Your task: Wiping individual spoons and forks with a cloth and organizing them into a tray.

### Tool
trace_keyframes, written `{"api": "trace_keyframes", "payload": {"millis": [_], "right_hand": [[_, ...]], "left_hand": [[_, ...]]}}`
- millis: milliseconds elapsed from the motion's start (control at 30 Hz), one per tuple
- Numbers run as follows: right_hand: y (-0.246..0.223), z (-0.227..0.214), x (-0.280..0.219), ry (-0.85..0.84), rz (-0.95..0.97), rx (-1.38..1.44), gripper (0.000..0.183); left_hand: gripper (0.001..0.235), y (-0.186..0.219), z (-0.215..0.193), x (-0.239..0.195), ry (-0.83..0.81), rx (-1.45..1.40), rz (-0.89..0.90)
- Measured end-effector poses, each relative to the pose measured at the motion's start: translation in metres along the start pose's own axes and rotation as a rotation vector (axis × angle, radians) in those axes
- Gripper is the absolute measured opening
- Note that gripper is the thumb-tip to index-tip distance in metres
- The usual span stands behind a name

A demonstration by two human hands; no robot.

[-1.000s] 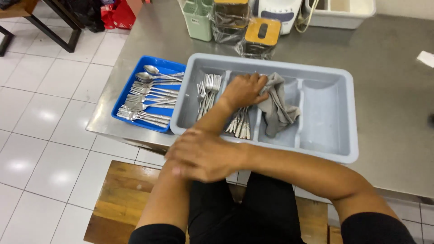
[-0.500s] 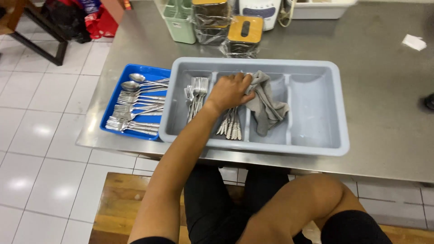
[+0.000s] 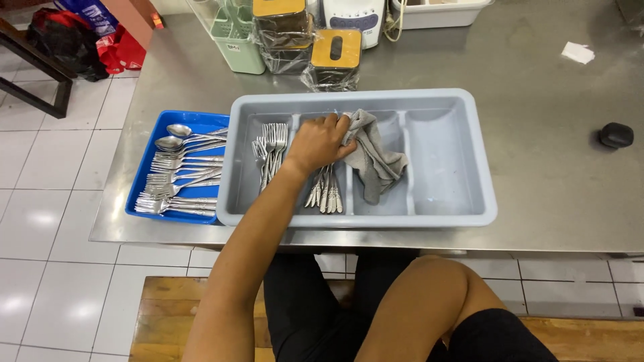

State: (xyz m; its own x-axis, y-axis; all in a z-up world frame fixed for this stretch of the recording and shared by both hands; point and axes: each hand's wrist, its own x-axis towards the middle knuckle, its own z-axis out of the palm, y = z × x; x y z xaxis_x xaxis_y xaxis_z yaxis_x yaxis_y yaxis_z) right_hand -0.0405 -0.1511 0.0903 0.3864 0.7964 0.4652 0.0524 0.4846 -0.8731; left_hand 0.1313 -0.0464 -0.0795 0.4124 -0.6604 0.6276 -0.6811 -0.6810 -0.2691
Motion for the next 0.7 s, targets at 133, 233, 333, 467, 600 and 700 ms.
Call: {"api": "trace_keyframes", "payload": {"millis": [133, 233, 333, 467, 600, 700], "right_hand": [[0.089, -0.128, -0.085, 0.039, 0.006, -0.026, 0.047], [0.104, -0.135, -0.112, 0.07, 0.012, -0.039, 0.047], [0.072, -0.101, -0.082, 0.09, 0.017, -0.05, 0.047], [-0.019, 0.013, -0.011, 0.105, 0.02, -0.067, 0.046], [-0.038, 0.035, -0.001, 0.125, 0.026, -0.082, 0.046], [-0.043, 0.038, 0.001, 0.136, 0.025, -0.094, 0.046]], "left_hand": [[0.046, -0.001, 0.004, -0.003, 0.0, 0.018, 0.004], [0.046, 0.0, 0.005, -0.003, -0.007, 0.016, 0.001], [0.045, 0.0, 0.004, -0.003, -0.017, 0.022, -0.003], [0.045, -0.001, 0.007, -0.003, -0.01, 0.032, -0.005], [0.046, -0.001, 0.006, -0.003, -0.017, 0.022, -0.002], [0.046, -0.003, 0.009, -0.003, -0.011, 0.018, -0.001]]}}
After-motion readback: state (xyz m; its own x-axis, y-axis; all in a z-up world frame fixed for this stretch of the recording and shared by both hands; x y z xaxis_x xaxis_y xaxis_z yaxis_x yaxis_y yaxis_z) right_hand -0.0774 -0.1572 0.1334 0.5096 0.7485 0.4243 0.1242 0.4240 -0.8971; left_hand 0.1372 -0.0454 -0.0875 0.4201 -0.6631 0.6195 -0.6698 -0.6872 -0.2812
